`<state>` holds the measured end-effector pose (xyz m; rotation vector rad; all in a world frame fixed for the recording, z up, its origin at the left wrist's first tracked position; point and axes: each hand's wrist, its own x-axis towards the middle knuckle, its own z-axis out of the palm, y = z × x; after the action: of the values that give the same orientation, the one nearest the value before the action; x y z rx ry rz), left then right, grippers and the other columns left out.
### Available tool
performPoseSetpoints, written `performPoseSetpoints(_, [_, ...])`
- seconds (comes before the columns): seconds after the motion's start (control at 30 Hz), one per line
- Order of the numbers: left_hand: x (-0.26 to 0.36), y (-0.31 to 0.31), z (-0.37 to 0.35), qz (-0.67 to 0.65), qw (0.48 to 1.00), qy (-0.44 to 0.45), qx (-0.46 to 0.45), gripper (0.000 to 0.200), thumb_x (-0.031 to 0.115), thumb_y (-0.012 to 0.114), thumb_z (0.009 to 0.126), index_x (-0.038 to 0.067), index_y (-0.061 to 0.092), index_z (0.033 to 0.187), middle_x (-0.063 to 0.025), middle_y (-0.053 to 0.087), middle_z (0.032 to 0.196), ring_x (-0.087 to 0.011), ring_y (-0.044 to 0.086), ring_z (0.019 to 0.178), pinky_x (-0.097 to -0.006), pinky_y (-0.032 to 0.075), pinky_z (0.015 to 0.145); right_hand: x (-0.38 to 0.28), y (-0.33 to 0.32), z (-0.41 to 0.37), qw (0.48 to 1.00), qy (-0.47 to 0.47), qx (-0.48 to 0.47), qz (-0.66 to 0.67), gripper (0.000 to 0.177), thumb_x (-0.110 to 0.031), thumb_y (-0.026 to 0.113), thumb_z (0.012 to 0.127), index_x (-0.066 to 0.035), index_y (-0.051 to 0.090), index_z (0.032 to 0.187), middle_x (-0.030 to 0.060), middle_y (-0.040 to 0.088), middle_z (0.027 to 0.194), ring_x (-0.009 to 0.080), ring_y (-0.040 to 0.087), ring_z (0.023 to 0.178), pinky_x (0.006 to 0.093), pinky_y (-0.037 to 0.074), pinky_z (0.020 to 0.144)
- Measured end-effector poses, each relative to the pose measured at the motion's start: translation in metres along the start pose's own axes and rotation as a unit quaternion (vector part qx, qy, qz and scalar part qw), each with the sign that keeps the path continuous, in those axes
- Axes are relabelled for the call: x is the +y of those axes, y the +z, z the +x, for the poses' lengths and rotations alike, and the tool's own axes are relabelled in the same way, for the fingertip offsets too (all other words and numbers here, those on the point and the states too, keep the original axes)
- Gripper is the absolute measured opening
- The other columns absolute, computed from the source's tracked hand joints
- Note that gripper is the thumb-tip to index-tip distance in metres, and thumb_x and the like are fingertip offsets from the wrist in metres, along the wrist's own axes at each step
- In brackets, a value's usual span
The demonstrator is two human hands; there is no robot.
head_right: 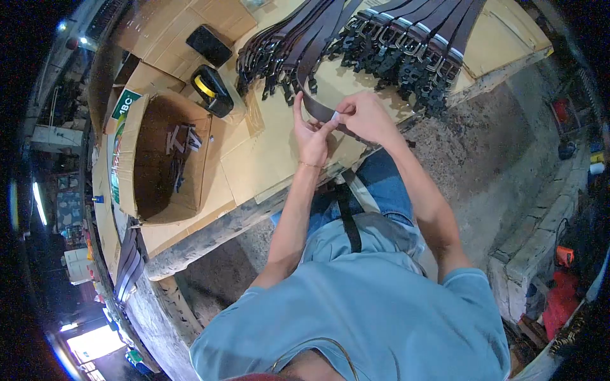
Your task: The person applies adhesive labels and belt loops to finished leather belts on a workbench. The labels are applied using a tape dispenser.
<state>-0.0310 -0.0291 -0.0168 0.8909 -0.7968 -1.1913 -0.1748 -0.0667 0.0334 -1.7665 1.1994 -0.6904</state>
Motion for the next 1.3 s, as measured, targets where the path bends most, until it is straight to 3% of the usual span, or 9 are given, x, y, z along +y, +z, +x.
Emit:
performPoseSetpoints(0.1, [0.007, -0.009, -0.007, -0.03, 0.999, -0.031, -0.023, 0.091, -0.017, 0.06, 0.07, 0.016, 0.016, 0.142, -0.0094, 0.061, 0.089, -0.0135, 0.061, 0.074, -0.0257, 0.053, 0.062, -0.008, -0.003, -0.001, 1.0, -0.005, -0.005, -0.022, 0.02, -0.012, 0.067, 0.076, 0.001, 0.068, 0.09, 0.0114, 0.068, 0.076, 0.015, 0.063, 0.066, 0.0286, 0.048, 0.063])
performPoseSetpoints(0.17, [0.012, -0.023, -0.016, -0.099, 0.992, -0.068, -0.039, 0.089, -0.017, 0.06, 0.071, 0.016, 0.016, 0.142, -0.0093, 0.06, 0.087, -0.0144, 0.061, 0.074, -0.0264, 0.053, 0.062, 0.002, -0.017, 0.004, 0.966, -0.022, -0.202, 0.162, 0.021, -0.019, 0.066, 0.082, 0.0, 0.067, 0.091, 0.0028, 0.064, 0.075, 0.0102, 0.056, 0.065, 0.0264, 0.045, 0.061])
performPoseSetpoints(0.27, [0.009, -0.04, -0.033, -0.248, 0.958, -0.121, -0.079, 0.081, -0.008, 0.059, 0.075, 0.016, 0.02, 0.141, -0.0113, 0.058, 0.087, -0.0174, 0.061, 0.072, -0.028, 0.052, 0.063, 0.01, -0.015, 0.02, 0.976, 0.002, -0.201, 0.083, 0.026, -0.025, 0.063, 0.086, -0.001, 0.066, 0.093, -0.0007, 0.06, 0.074, 0.0085, 0.052, 0.062, 0.0265, 0.044, 0.06])
performPoseSetpoints(0.37, [-0.024, -0.039, -0.036, -0.5, 0.825, -0.192, -0.181, 0.035, 0.022, 0.047, 0.093, 0.002, 0.045, 0.121, -0.011, 0.057, 0.095, -0.0178, 0.051, 0.076, -0.0293, 0.045, 0.067, 0.015, 0.021, 0.026, 0.952, 0.047, -0.234, 0.194, 0.027, -0.028, 0.062, 0.086, -0.001, 0.063, 0.089, -0.0012, 0.056, 0.07, 0.0074, 0.048, 0.06, 0.0242, 0.039, 0.055])
performPoseSetpoints(0.53, [0.019, -0.025, -0.058, -0.516, 0.833, -0.185, -0.079, 0.041, 0.024, 0.045, 0.093, 0.001, 0.04, 0.127, -0.0164, 0.057, 0.112, -0.0226, 0.057, 0.085, -0.0337, 0.05, 0.072, 0.001, 0.047, 0.012, 0.849, 0.155, -0.185, 0.469, 0.017, -0.021, 0.059, 0.088, -0.004, 0.058, 0.089, -0.0016, 0.056, 0.07, 0.0062, 0.051, 0.057, 0.0194, 0.043, 0.052])
performPoseSetpoints(0.63, [0.031, -0.016, -0.08, -0.253, 0.964, -0.077, -0.018, 0.039, 0.027, 0.044, 0.095, 0.003, 0.045, 0.125, -0.0164, 0.056, 0.114, -0.0265, 0.059, 0.095, -0.038, 0.054, 0.072, -0.013, 0.048, 0.004, 0.839, 0.119, -0.101, 0.522, 0.015, -0.019, 0.06, 0.087, -0.005, 0.059, 0.092, -0.0011, 0.058, 0.073, 0.0063, 0.054, 0.06, 0.0199, 0.044, 0.054])
performPoseSetpoints(0.73, [0.027, -0.025, -0.09, -0.351, 0.922, -0.159, -0.038, 0.042, 0.032, 0.045, 0.094, 0.001, 0.042, 0.123, -0.0175, 0.053, 0.111, -0.0283, 0.061, 0.086, -0.0333, 0.055, 0.068, 0.001, 0.052, 0.012, 0.858, 0.072, -0.093, 0.499, 0.015, -0.019, 0.061, 0.086, -0.006, 0.059, 0.094, -0.0004, 0.06, 0.076, 0.0057, 0.055, 0.063, 0.0206, 0.044, 0.056])
performPoseSetpoints(0.97, [0.017, -0.012, -0.096, -0.41, 0.902, -0.135, 0.014, 0.043, 0.037, 0.042, 0.095, 0.0, 0.046, 0.116, -0.0175, 0.057, 0.105, -0.0271, 0.06, 0.089, -0.0355, 0.055, 0.071, 0.005, 0.042, 0.013, 0.865, 0.062, -0.09, 0.489, 0.011, -0.017, 0.063, 0.085, -0.007, 0.061, 0.088, -0.0022, 0.061, 0.078, 0.0034, 0.055, 0.066, 0.0188, 0.041, 0.056])
performPoseSetpoints(1.3, [0.028, -0.016, -0.073, -0.294, 0.924, -0.243, -0.038, 0.059, 0.05, 0.04, 0.092, -0.004, 0.05, 0.111, -0.0144, 0.06, 0.096, -0.0221, 0.061, 0.08, -0.0306, 0.054, 0.067, 0.0, 0.038, 0.003, 0.869, 0.073, -0.092, 0.48, 0.009, -0.016, 0.064, 0.084, -0.008, 0.059, 0.082, -0.0009, 0.061, 0.077, 0.0045, 0.056, 0.067, 0.0184, 0.042, 0.059])
